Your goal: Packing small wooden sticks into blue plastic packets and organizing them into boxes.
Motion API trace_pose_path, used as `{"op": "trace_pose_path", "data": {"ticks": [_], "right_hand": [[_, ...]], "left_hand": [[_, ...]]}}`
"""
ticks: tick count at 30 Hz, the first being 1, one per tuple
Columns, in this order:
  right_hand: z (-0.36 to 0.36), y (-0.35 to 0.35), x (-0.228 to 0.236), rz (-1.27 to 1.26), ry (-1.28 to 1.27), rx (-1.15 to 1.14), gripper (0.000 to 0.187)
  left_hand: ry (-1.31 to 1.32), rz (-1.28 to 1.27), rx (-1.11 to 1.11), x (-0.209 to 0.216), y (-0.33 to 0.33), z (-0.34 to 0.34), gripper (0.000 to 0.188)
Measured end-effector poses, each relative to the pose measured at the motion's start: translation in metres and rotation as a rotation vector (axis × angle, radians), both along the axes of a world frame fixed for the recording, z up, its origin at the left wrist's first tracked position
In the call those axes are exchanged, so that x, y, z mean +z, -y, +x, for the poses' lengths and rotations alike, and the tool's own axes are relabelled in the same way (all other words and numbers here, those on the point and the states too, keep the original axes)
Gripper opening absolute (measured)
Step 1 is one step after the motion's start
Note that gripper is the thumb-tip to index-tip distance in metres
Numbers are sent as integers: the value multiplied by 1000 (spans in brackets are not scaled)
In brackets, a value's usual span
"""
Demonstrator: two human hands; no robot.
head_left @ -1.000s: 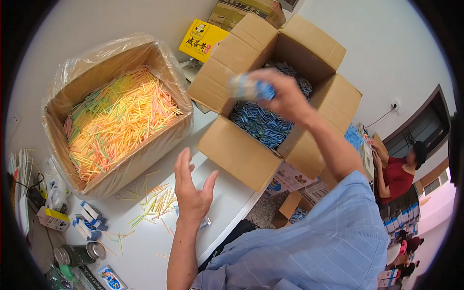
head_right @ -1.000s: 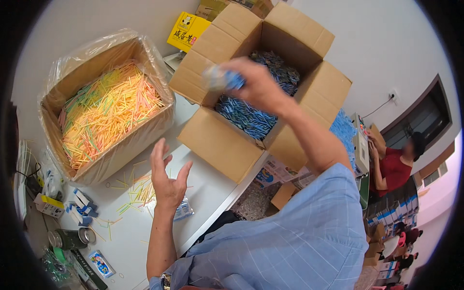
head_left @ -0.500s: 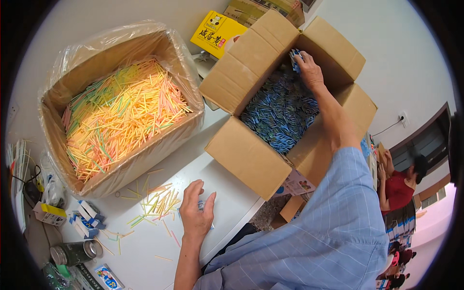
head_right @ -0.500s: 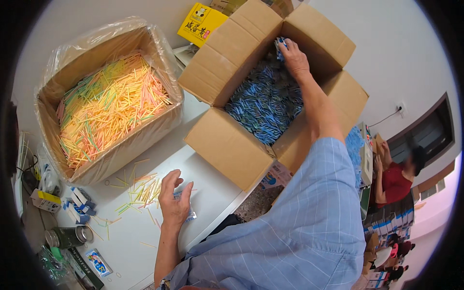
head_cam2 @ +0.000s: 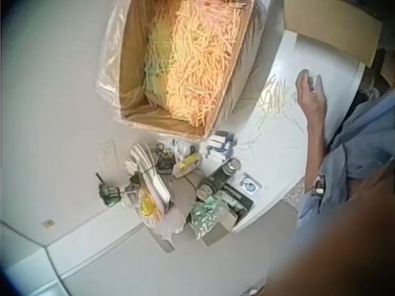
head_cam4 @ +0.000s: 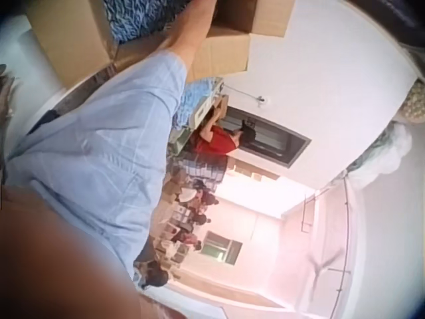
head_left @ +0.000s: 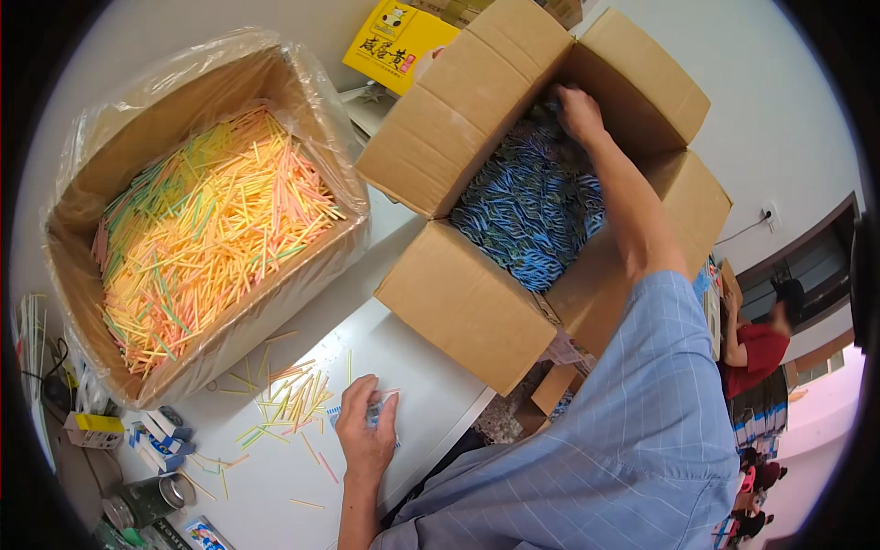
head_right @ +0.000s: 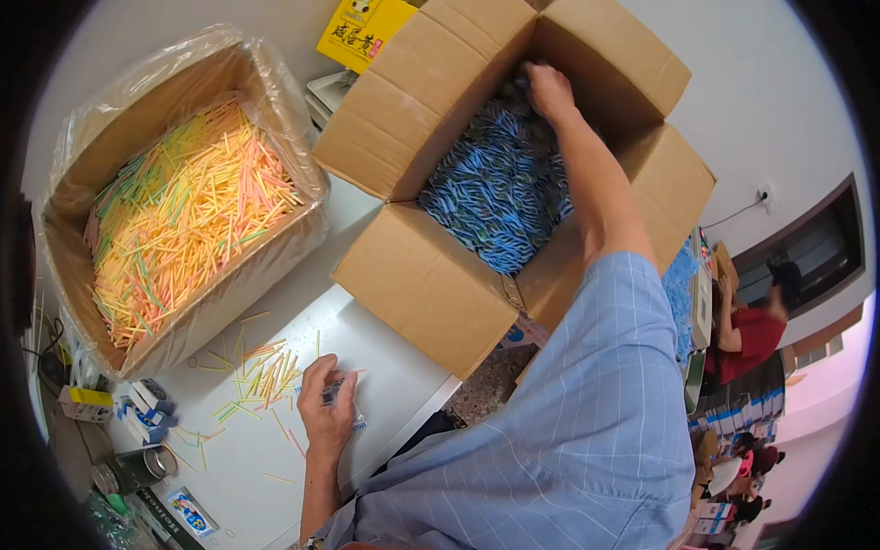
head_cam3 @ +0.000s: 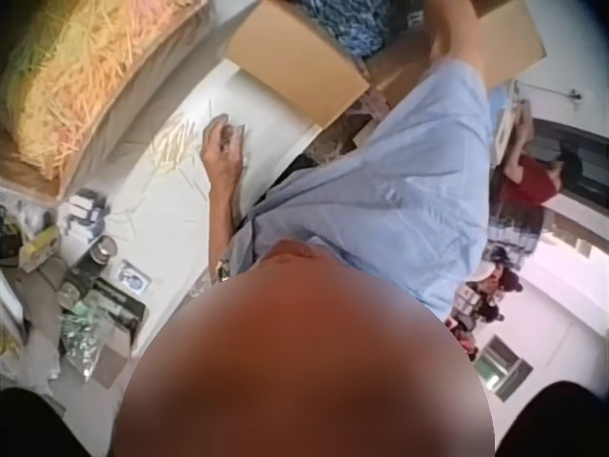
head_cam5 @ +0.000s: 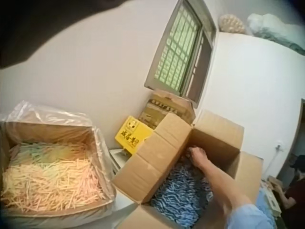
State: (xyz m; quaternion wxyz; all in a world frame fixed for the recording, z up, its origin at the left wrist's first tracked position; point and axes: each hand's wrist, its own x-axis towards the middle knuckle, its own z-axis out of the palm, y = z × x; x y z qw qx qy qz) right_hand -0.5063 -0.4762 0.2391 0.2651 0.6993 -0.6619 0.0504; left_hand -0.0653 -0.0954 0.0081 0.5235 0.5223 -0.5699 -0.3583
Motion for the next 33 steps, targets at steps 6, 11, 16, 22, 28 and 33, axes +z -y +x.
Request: {"op": "trace_pose_path", "data": {"ticks": [6,11,16,22,28,33], "right_hand": [[3,3,-16,-30,27,-79,36],[7,-2,-1,-18,-139,-36,30],[5,-13,-7,-96,-293,-13,30],[-17,-1,0,-32,-255,63,27],[-10,11,-11,-20,-221,-74,26],[11,-3,-11,-246,-278,78,19]], "left_hand": [[-22,23,13,-1,0,3,35],[-38,47,37,-11,-5,10,34],[-38,47,26,-6,-4,8,34],[-74,98,53,-12,-9,12,33],[-62,54,49,-12,-11,8,34],[20,-33,33,-4,-8,3,35]]}}
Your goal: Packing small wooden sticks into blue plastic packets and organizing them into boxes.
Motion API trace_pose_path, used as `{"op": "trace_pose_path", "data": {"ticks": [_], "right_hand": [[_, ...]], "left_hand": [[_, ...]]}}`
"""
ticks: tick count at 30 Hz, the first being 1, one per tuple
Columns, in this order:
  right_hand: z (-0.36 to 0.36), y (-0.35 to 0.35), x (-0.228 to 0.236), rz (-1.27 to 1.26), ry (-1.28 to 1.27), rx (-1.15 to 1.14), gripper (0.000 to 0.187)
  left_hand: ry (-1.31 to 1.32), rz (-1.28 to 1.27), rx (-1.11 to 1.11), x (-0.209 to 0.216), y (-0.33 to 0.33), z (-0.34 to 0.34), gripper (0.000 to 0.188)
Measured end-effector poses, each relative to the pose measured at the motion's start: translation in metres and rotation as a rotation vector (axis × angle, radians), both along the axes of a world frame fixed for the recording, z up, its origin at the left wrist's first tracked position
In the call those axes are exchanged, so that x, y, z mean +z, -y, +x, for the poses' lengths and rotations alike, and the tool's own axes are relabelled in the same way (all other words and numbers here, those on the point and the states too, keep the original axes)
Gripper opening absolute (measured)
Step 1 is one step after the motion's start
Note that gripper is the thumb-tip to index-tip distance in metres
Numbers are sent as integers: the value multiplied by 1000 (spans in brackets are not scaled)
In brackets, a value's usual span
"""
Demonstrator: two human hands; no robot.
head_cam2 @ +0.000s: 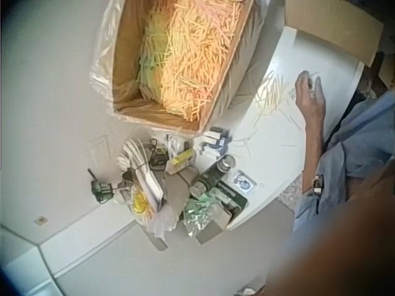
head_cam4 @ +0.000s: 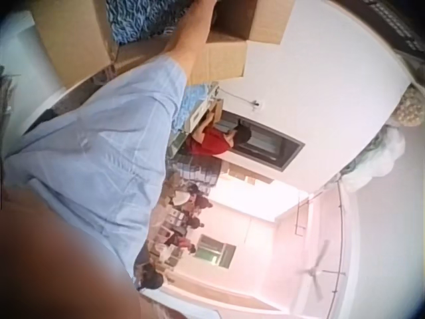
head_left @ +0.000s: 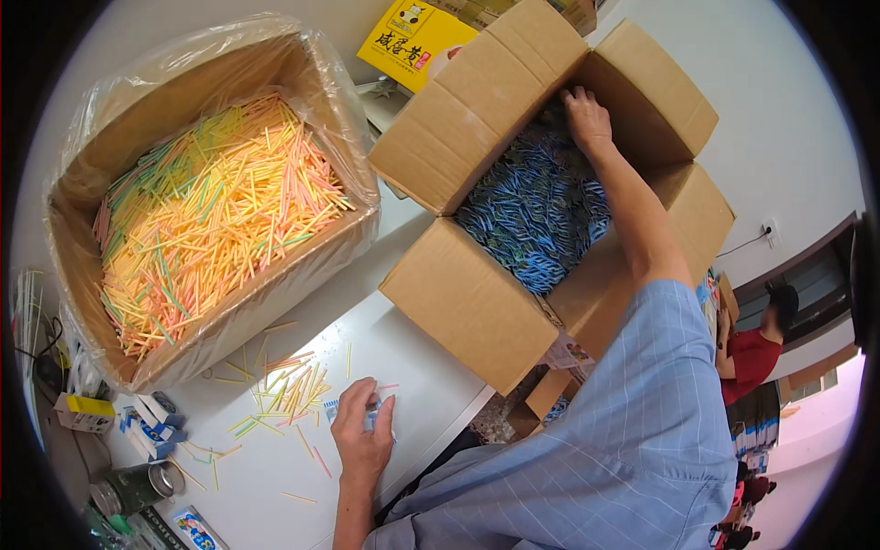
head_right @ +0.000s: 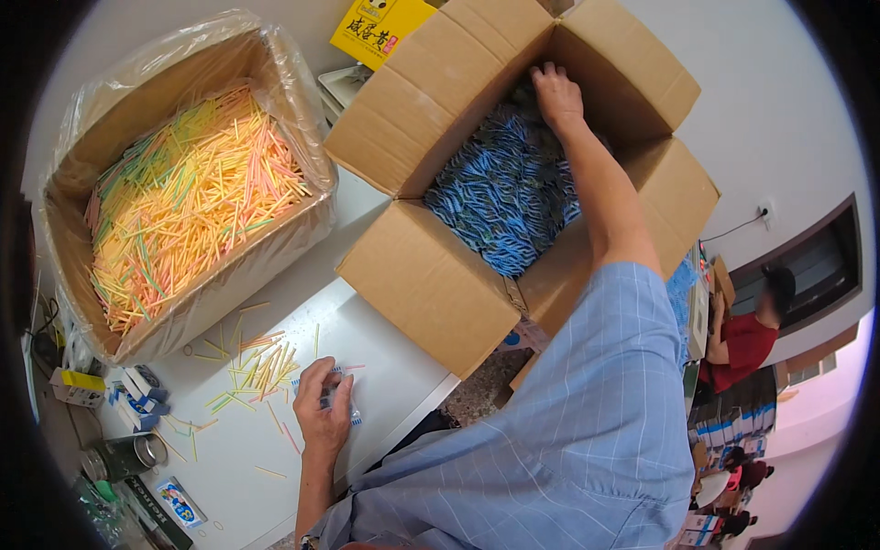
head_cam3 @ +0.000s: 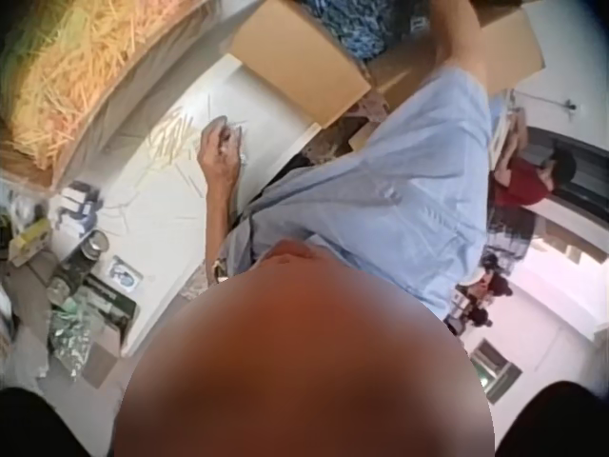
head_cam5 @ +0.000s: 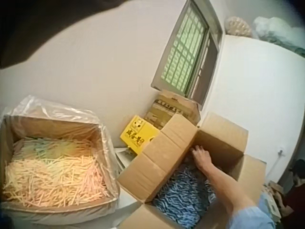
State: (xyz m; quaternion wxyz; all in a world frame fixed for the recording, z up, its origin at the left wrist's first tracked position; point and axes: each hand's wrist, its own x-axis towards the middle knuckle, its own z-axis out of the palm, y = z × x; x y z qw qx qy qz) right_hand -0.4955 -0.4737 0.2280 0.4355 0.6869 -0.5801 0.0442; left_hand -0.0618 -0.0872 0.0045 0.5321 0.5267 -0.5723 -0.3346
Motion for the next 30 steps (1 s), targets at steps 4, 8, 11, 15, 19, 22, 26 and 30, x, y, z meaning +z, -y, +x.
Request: {"op": "trace_pose_path", "data": {"ticks": [4,8,11,15,19,22,26,30], "right_hand": [[-19,0,4,75,-32,-49,21],[-25,13,5,90,3,-89,19],[-20,16,-2,87,26,-81,17],[-22,11,-5,71,17,-77,18],[-15,-2,8,120,43,-102,18],[6,-22,44,120,-27,-48,20],[92,-80,88,-36,218,287,25],[169,-166,93,64,573,612,20]], "left_hand": [[10,-95,-102,16,13,-13,35],[38,-77,-95,14,13,-11,34],[47,-46,-41,9,1,-5,33],[43,-2,7,5,-14,1,33],[51,-19,55,6,-27,12,34],[19,-18,199,6,-40,33,33],[40,88,489,5,-77,75,28],[36,124,598,-4,-106,93,27]]}}
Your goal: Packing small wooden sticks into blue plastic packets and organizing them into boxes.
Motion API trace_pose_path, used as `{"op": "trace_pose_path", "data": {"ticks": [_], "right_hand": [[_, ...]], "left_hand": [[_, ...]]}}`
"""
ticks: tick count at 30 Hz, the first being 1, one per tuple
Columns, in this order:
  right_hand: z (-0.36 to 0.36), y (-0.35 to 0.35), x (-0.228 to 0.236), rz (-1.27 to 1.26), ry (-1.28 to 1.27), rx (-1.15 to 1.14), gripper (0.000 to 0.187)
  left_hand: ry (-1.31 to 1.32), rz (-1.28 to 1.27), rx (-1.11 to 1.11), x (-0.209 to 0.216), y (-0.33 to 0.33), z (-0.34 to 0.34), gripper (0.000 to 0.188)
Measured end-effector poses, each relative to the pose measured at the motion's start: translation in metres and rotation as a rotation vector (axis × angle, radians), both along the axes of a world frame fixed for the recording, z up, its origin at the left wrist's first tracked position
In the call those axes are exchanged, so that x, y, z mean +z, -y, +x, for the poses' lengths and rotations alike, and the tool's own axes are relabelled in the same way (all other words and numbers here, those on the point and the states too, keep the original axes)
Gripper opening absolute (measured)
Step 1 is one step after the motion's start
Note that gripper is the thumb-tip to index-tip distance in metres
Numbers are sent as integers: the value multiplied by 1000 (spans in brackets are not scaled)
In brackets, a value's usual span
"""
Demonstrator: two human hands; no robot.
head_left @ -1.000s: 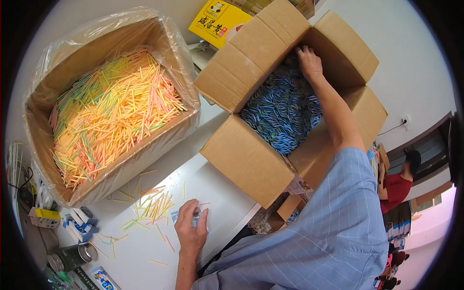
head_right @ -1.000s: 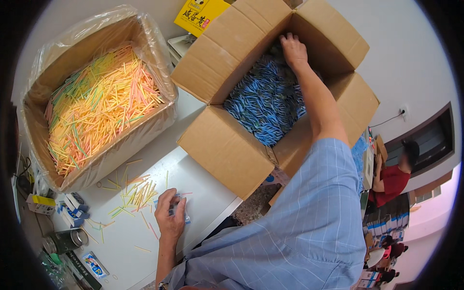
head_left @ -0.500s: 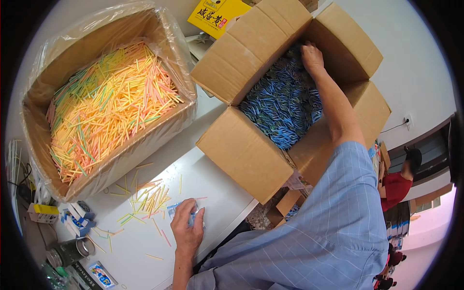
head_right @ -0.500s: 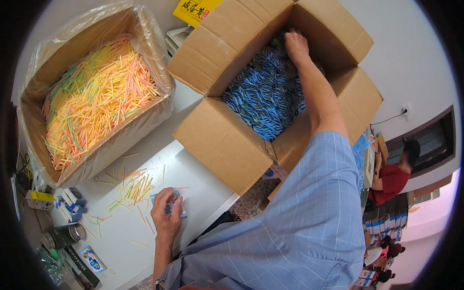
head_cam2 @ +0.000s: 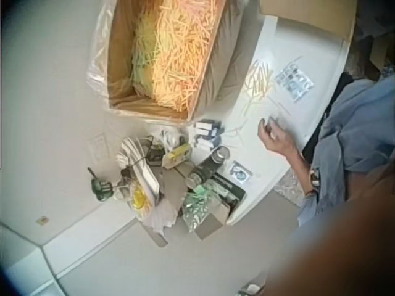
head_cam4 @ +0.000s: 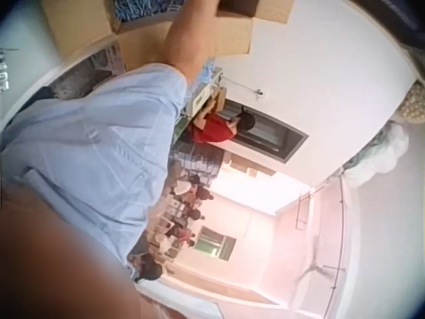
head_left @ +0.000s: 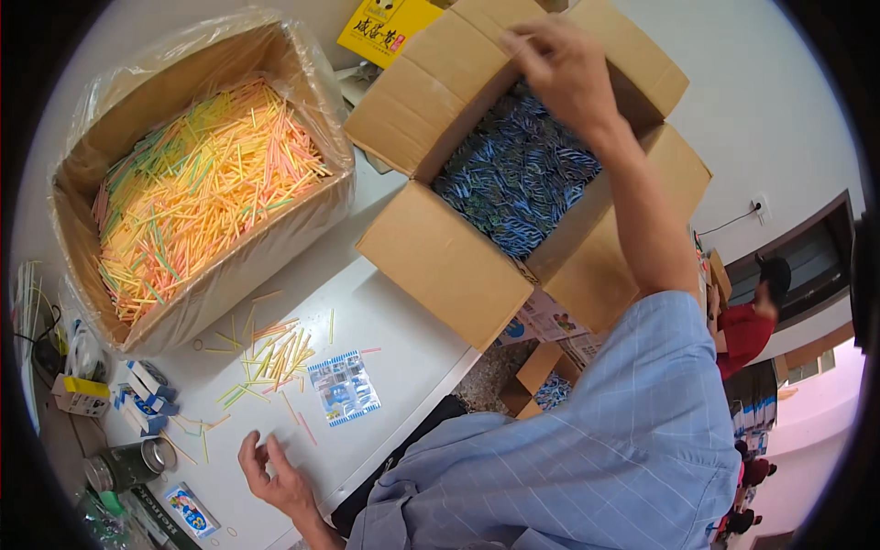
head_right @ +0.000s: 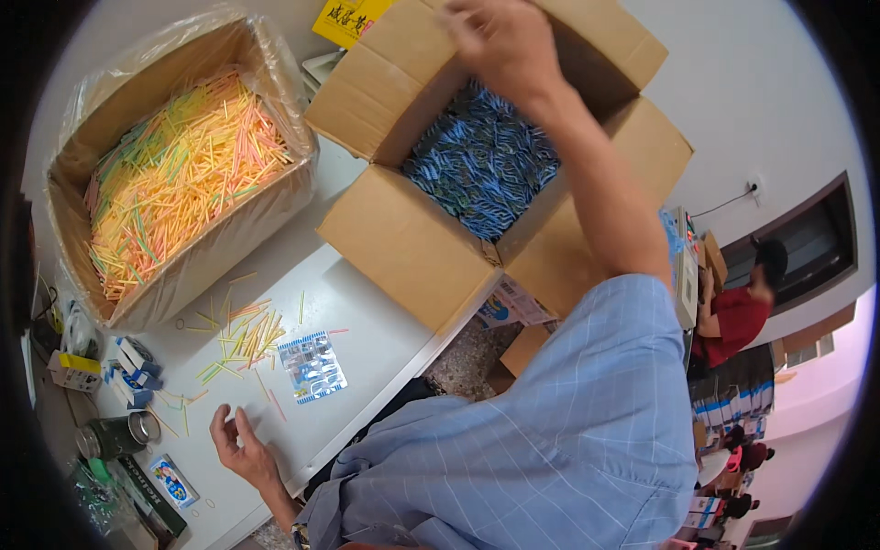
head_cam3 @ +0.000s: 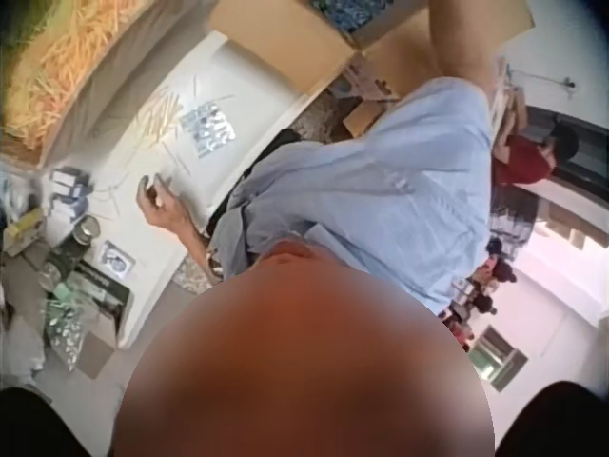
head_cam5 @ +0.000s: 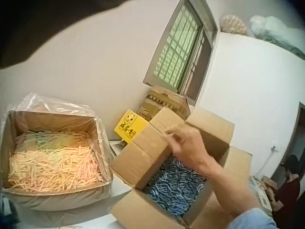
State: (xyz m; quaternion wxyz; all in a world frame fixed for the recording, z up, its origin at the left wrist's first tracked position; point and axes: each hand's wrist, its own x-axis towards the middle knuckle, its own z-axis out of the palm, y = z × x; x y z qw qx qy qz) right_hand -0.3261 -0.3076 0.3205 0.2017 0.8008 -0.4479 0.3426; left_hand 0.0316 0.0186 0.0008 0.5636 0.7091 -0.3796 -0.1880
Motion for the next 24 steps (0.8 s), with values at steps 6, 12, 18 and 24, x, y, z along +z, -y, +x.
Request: {"op": "trace_pose_path", "data": {"ticks": [6,12,18,24], "right_hand": [[81,-138,-115,575,-46,678,7],[108,-200,-219,894,303,662,10],[96,-196,-248,1005,335,418,16],[94,-189,-287,903,313,432,24]], "left_hand": [[6,89,122,-10,-25,-5,28],[-6,131,280,-17,-46,6,32],[117,162,274,-15,-54,14,32],[132,161,254,-16,-59,-9,28]]}}
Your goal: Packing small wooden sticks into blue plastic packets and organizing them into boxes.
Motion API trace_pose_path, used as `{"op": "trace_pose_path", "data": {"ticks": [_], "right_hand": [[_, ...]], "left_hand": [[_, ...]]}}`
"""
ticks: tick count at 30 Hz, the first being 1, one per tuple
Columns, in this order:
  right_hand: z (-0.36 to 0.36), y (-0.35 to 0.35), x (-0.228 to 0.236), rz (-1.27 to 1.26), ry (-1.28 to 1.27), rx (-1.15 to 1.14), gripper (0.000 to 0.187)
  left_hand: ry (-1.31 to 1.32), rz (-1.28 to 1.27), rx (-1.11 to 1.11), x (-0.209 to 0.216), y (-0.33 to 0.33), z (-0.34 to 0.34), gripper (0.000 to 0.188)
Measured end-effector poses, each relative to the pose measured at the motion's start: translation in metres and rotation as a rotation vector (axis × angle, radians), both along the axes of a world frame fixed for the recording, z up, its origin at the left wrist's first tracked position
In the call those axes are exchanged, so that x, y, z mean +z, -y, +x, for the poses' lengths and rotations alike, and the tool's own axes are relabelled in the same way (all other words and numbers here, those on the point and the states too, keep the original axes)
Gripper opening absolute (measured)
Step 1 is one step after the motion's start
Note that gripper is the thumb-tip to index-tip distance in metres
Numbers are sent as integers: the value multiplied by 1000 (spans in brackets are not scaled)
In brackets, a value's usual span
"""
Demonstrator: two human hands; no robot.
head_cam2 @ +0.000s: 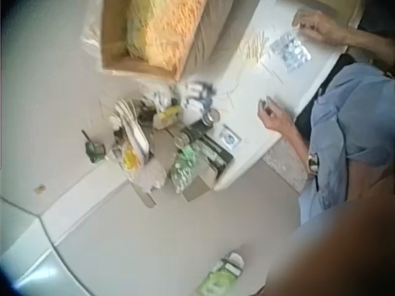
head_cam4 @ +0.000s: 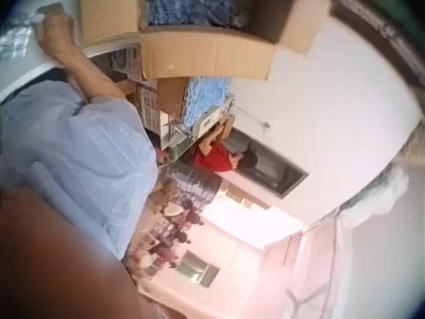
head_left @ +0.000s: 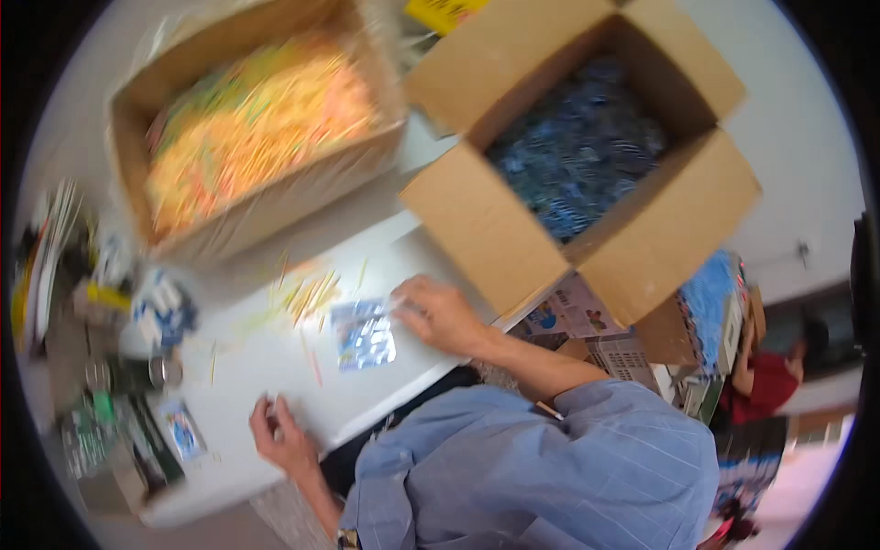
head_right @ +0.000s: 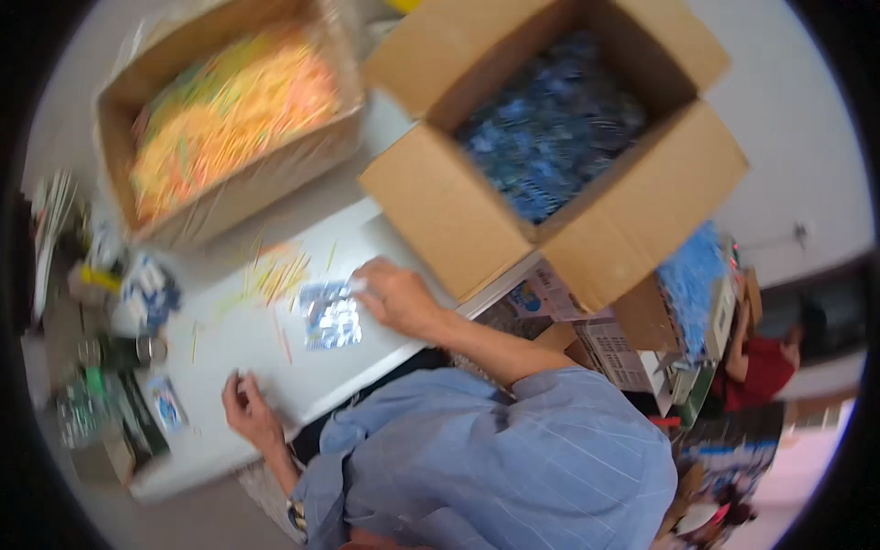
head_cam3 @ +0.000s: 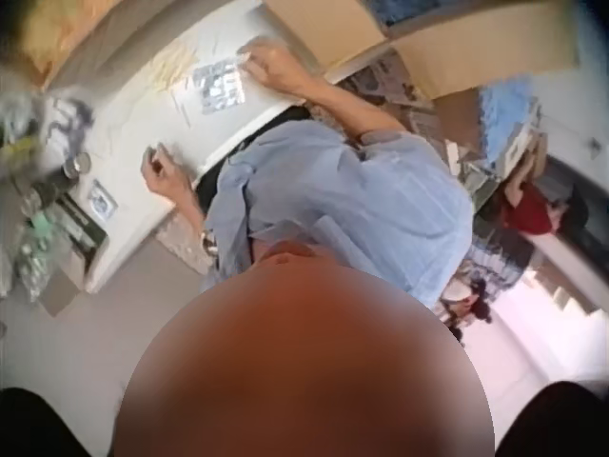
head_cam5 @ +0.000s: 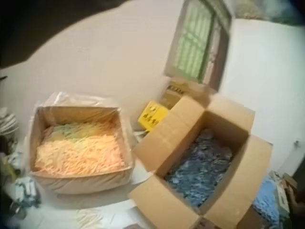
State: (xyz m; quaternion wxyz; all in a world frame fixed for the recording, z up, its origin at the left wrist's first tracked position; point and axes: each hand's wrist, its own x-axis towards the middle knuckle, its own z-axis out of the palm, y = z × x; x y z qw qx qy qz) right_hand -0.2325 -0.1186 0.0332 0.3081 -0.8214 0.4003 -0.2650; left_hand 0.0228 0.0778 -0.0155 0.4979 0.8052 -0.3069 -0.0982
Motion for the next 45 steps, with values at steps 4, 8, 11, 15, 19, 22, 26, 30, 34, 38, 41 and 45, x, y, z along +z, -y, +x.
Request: {"op": "trace_pose_path", "data": {"ticks": [4,8,11,15,19,22,26,30,34,38,41,45], "right_hand": [[-12,-6,-5,-28,10,-72,29],[-5,-6,-7,114,57,-49,33],[4,-3,-12,15,7,12,37],[7,0,-20,46,4,18,40],[4,-3,-30,47,-41,49,40],[2,-2,-44,-165,-41,102,39],[3,-5,-44,-115,-42,102,38],[12,-2,-29,91,60,58,37],[41,25,-25,-135,-29,161,46],[82,46,-10,-187,-174,233,63],[104,50,3,-158,-391,333,76],[115,59,-4,-226,-451,356,73]], "left_hand": [[36,-43,-160,22,28,-28,22],[138,-18,-268,25,54,-47,25],[213,126,-307,28,69,-56,38],[306,410,-321,29,104,-69,54],[188,461,-331,17,115,-71,45],[46,440,-325,12,114,-69,32],[167,453,-319,17,104,-65,23],[264,121,-305,14,76,-53,16],[-195,-84,-82,4,40,-29,15],[-319,-183,62,-1,27,-6,22],[-283,-178,101,-1,25,9,23],[-273,-94,86,-2,26,26,26]]}}
